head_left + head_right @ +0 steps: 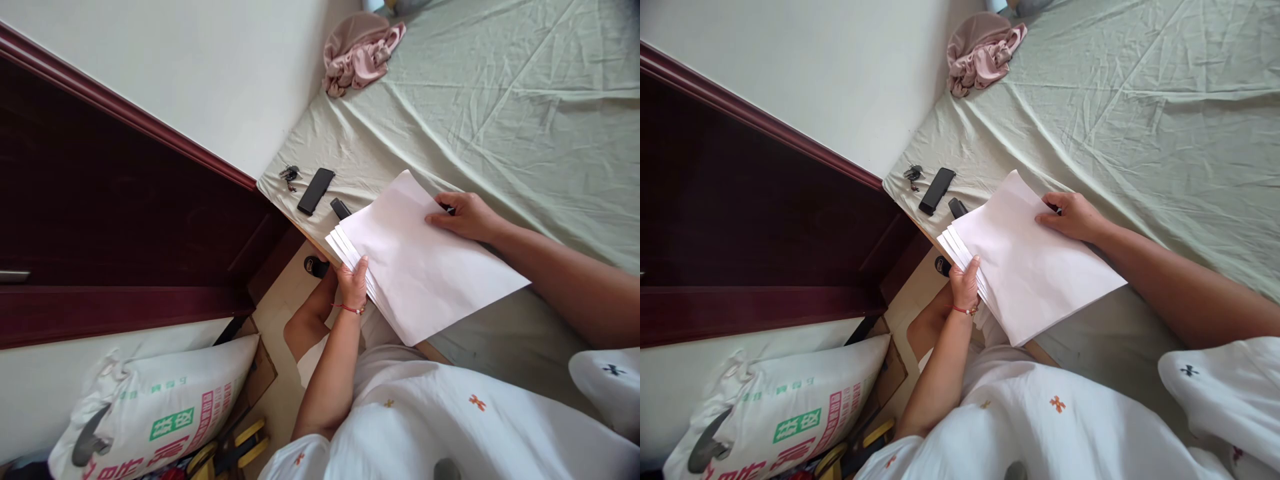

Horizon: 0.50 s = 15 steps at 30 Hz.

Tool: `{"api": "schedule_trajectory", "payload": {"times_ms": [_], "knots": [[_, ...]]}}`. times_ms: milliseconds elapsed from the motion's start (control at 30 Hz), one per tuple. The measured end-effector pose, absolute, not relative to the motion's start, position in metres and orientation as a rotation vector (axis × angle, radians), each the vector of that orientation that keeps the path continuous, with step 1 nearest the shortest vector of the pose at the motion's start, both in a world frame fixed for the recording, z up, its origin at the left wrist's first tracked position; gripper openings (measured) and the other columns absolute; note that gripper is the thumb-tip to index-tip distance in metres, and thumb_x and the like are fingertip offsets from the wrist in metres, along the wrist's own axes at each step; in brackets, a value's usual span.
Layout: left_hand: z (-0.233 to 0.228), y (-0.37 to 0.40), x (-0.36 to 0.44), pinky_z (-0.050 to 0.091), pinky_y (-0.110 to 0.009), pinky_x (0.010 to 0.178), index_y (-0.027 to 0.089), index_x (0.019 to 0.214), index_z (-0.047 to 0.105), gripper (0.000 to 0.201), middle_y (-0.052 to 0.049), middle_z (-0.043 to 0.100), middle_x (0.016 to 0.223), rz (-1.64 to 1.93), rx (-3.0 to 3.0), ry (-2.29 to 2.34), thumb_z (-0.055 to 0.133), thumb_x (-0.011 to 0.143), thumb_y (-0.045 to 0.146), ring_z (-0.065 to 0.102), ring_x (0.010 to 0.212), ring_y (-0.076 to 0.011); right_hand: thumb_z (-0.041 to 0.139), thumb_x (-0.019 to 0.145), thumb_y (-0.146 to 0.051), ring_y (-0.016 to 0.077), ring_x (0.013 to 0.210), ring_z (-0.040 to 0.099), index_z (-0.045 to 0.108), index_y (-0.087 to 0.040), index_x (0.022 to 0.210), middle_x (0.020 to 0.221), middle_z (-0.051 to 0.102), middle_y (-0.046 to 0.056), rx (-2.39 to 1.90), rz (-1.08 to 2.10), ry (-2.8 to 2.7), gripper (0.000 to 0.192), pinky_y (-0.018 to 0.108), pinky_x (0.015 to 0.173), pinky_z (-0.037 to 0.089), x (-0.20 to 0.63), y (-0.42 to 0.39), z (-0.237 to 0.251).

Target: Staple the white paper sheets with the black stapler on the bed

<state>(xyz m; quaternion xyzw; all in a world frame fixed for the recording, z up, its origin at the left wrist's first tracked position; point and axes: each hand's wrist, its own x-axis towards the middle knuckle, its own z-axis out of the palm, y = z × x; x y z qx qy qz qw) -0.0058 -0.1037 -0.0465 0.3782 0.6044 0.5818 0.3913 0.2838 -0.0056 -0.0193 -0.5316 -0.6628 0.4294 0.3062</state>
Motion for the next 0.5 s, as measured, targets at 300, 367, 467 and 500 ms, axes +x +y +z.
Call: {"api": "schedule_trajectory", "payload": {"times_ms": [300, 367, 467, 500], "knots": [[-0.0435, -0.1050, -0.0037, 0.056, -0.040, 0.106, 0.017, 0.103, 0.081, 0.049, -0.008, 0.083, 0.107, 1.433, 1.017, 1.543, 0.093, 0.071, 0.053, 0.076, 0.109, -0.0275, 0.074, 0.080, -0.049, 0.0230, 0.077, 0.063, 0.070, -0.023, 0.090, 0.087, 0.072, 0.005, -1.395, 1.113, -1.786, 0.028, 0.038, 0.070, 0.050, 0.2834, -0.0063, -0.0185], [-0.0420, -0.1043, -0.0023, 0.055, -0.041, 0.109, 0.018, 0.108, 0.081, 0.055, -0.009, 0.083, 0.111, 1.495, 0.927, 1.504, 0.095, 0.068, 0.052, 0.076, 0.113, -0.0286, 0.076, 0.079, -0.049, 0.0225, 0.079, 0.063, 0.071, -0.023, 0.094, 0.089, 0.072, 0.005, -1.365, 1.121, -1.755, 0.030, 0.037, 0.071, 0.051, 0.2828, -0.0067, -0.0200], [-0.0386, -0.1023, -0.0024, 0.052, -0.044, 0.115, 0.020, 0.120, 0.078, 0.064, -0.010, 0.081, 0.122, 1.570, 0.790, 1.442, 0.096, 0.066, 0.048, 0.073, 0.124, -0.0304, 0.081, 0.076, -0.050, 0.0221, 0.083, 0.063, 0.073, -0.022, 0.103, 0.096, 0.070, 0.006, -1.268, 1.120, -1.718, 0.040, 0.037, 0.073, 0.053, 0.2818, -0.0061, -0.0245], [-0.0371, -0.1015, -0.0033, 0.050, -0.045, 0.117, 0.021, 0.123, 0.077, 0.066, -0.010, 0.081, 0.124, 1.585, 0.764, 1.432, 0.096, 0.066, 0.048, 0.071, 0.128, -0.0308, 0.083, 0.074, -0.052, 0.0225, 0.085, 0.064, 0.073, -0.022, 0.106, 0.099, 0.070, 0.007, -1.231, 1.125, -1.716, 0.044, 0.037, 0.073, 0.054, 0.2815, -0.0057, -0.0262]]}}
